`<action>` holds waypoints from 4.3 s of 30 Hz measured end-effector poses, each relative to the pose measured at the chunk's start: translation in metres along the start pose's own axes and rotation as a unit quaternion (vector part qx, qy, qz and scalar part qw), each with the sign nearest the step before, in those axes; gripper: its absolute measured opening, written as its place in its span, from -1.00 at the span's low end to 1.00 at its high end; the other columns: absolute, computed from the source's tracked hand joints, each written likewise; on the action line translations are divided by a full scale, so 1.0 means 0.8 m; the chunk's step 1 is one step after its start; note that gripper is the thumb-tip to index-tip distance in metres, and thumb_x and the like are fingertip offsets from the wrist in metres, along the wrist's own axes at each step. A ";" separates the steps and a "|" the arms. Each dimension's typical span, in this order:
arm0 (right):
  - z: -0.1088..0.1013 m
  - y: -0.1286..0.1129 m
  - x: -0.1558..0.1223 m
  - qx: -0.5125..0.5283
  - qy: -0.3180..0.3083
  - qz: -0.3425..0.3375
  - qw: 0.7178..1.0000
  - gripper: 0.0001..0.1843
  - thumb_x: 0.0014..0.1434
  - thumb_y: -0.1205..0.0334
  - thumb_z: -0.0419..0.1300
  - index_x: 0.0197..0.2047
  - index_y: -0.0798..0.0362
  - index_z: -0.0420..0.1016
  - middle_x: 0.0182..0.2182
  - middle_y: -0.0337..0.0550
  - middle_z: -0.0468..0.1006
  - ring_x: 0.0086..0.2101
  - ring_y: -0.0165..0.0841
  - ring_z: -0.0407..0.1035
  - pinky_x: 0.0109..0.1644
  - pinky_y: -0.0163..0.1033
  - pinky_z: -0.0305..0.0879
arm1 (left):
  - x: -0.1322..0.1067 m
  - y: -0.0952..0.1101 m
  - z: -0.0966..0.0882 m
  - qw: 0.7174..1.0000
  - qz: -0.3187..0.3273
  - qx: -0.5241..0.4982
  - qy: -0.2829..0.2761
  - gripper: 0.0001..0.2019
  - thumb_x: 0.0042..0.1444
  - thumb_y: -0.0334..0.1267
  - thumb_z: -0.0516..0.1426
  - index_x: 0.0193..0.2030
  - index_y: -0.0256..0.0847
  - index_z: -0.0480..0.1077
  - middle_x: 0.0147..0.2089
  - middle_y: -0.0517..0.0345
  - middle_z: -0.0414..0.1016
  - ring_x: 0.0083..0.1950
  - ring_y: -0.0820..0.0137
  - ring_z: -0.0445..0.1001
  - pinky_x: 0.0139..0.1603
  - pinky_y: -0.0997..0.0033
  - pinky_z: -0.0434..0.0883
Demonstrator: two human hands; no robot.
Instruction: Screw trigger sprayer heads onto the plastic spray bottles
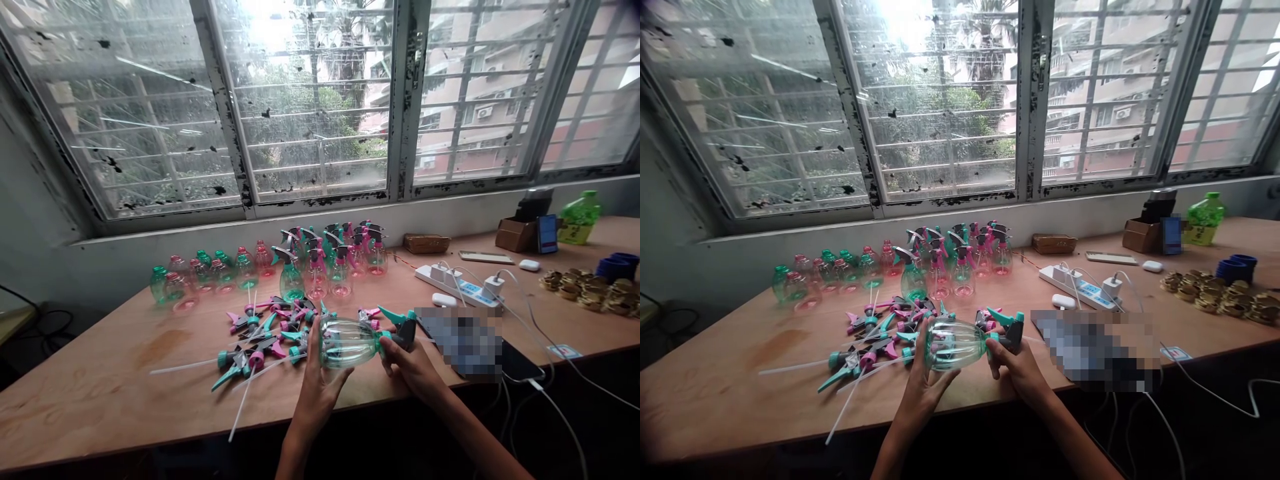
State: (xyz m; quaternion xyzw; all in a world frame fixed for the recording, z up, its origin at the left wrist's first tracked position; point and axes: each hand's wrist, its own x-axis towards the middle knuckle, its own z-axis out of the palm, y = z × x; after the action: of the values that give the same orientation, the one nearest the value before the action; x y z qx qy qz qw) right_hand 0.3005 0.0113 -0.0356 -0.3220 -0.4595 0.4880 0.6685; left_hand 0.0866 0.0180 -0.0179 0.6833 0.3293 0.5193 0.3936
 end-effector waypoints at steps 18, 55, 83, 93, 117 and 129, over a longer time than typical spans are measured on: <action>-0.003 0.006 0.003 0.009 -0.005 -0.007 1.000 -0.67 0.22 0.02 0.42 -0.16 0.03 0.43 -0.61 -0.37 0.41 -0.65 -0.44 0.25 -0.58 -0.35 0.16 | -0.002 -0.003 0.000 0.999 -0.029 -0.031 -0.004 -0.04 0.14 -0.10 0.36 0.54 0.21 -0.12 0.62 0.12 -0.12 0.58 -0.01 -0.01 0.56 -0.04 0.02; 0.003 -0.005 -0.002 -0.029 0.002 0.015 0.999 -0.63 0.19 -0.05 0.42 -0.16 0.02 0.45 -0.64 -0.35 0.45 -0.68 -0.43 0.28 -0.58 -0.34 0.11 | 0.000 -0.009 0.001 0.999 -0.032 -0.023 0.011 -0.08 0.17 -0.09 0.33 0.54 0.15 -0.11 0.61 0.08 -0.10 0.58 -0.01 0.00 0.55 -0.04 0.05; 0.000 0.001 0.000 0.002 0.000 0.027 1.000 -0.60 0.17 -0.06 0.44 -0.14 0.01 0.44 -0.63 -0.38 0.43 -0.67 -0.42 0.27 -0.57 -0.34 0.08 | -0.004 0.001 0.002 0.999 -0.038 -0.032 -0.005 0.00 0.15 -0.04 0.34 0.56 0.16 -0.21 0.64 0.13 -0.24 0.59 -0.03 -0.06 0.55 -0.02 0.05; 0.002 0.000 0.000 0.005 0.006 0.024 1.000 -0.60 0.17 -0.05 0.44 -0.14 0.03 0.44 -0.63 -0.36 0.43 -0.67 -0.41 0.26 -0.57 -0.33 0.08 | -0.003 -0.002 -0.001 1.000 -0.008 0.003 -0.003 -0.06 0.20 -0.09 0.30 0.55 0.21 -0.19 0.64 0.15 -0.22 0.60 0.02 -0.08 0.56 -0.02 -0.02; 0.004 -0.002 0.000 0.002 0.009 0.033 0.999 -0.59 0.15 -0.04 0.46 -0.18 0.03 0.42 -0.63 -0.38 0.42 -0.67 -0.46 0.25 -0.61 -0.36 0.11 | -0.004 0.021 0.002 0.999 -0.040 -0.021 0.008 -0.04 0.18 -0.08 0.33 0.56 0.12 -0.18 0.63 0.06 -0.18 0.59 -0.01 -0.07 0.57 -0.03 -0.04; 0.004 -0.002 -0.001 0.011 0.005 0.024 1.000 -0.61 0.17 -0.03 0.45 -0.19 0.03 0.42 -0.64 -0.38 0.42 -0.67 -0.47 0.24 -0.59 -0.37 0.14 | -0.003 -0.007 0.000 1.000 -0.012 -0.007 0.009 -0.09 0.20 -0.11 0.31 0.54 0.25 -0.14 0.63 0.20 -0.18 0.59 0.01 -0.05 0.57 -0.05 -0.02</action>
State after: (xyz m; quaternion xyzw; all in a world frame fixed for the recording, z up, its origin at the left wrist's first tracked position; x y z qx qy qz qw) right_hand 0.2984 0.0101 -0.0334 -0.3284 -0.4427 0.5073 0.6624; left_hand 0.0856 0.0185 -0.0236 0.6718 0.3374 0.5229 0.4017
